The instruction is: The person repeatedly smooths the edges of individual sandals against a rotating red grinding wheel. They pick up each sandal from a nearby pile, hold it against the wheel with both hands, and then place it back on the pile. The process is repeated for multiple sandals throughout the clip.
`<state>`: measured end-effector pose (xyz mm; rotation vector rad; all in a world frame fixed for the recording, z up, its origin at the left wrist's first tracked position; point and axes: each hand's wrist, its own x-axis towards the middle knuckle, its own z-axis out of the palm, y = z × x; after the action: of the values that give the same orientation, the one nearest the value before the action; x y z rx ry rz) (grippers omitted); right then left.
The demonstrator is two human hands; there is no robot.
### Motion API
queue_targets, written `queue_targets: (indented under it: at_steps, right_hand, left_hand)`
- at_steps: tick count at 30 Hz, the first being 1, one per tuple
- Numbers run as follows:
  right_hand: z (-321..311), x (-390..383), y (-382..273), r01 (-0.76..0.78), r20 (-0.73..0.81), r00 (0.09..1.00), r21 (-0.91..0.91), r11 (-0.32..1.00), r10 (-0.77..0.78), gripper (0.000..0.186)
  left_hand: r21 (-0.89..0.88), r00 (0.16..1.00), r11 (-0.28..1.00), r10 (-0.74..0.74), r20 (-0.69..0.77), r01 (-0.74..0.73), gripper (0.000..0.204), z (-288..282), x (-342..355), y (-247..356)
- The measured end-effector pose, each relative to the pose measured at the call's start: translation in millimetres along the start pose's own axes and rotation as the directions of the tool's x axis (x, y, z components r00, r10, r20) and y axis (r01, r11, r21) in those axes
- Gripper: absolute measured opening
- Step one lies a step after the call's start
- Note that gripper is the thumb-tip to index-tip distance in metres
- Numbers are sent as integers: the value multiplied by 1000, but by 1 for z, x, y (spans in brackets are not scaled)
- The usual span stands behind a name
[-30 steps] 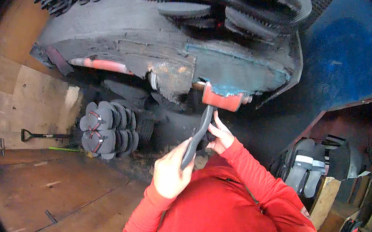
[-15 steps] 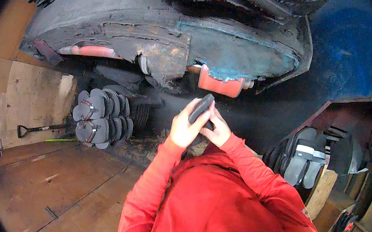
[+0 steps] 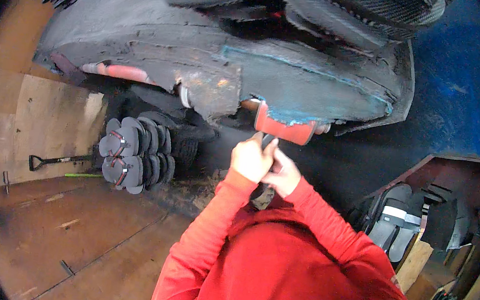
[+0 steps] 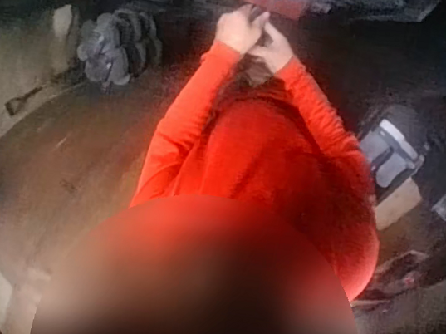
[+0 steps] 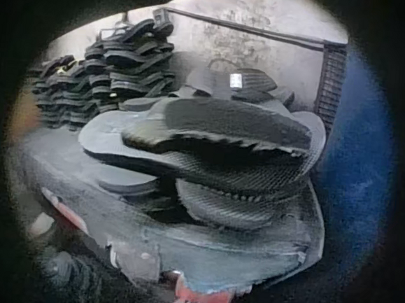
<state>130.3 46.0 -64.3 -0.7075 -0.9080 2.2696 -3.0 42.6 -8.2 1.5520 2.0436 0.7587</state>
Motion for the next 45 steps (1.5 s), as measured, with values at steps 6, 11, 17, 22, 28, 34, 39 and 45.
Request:
queue_targets:
  at_steps: [6,11,17,22,28,34,39,45]
  right_hand:
    - [-7,-15,-7,213,111,971,-799,563,-210,91]
    - [7,-26,1,293,166,914,-902,318,-371,88]
    - [25,-21,3,213,61,969,-700,681,-240,79]
    - [30,-19,4,55,58,997,-177,983,-45,76]
    - [0,2,-14,-69,-78,996,-341,938,45,78]
    - [21,-33,-7,-40,-9,955,-994,-100,-295,70]
    - [34,-34,1,57,80,937,-995,-79,-340,64]
    - [22,-19,0,249,130,902,-935,252,-411,83]
  left_hand:
    - [-425,988,903,-118,-101,64,45,10,-34,-5]
    - [-755,991,653,-128,-42,53,39,-2,-50,-5]
    - [-178,976,977,84,-199,-121,40,-27,-30,6]
    - [-15,997,1000,-8,-78,7,42,-31,-11,13]
    - [-151,984,973,-173,38,177,36,14,9,3]
    - [-955,983,252,-137,126,157,36,18,-39,-20]
    - [-774,977,598,-99,187,208,42,-18,-47,-22]
    - [-314,1000,949,1,-24,-9,42,-28,-21,5]
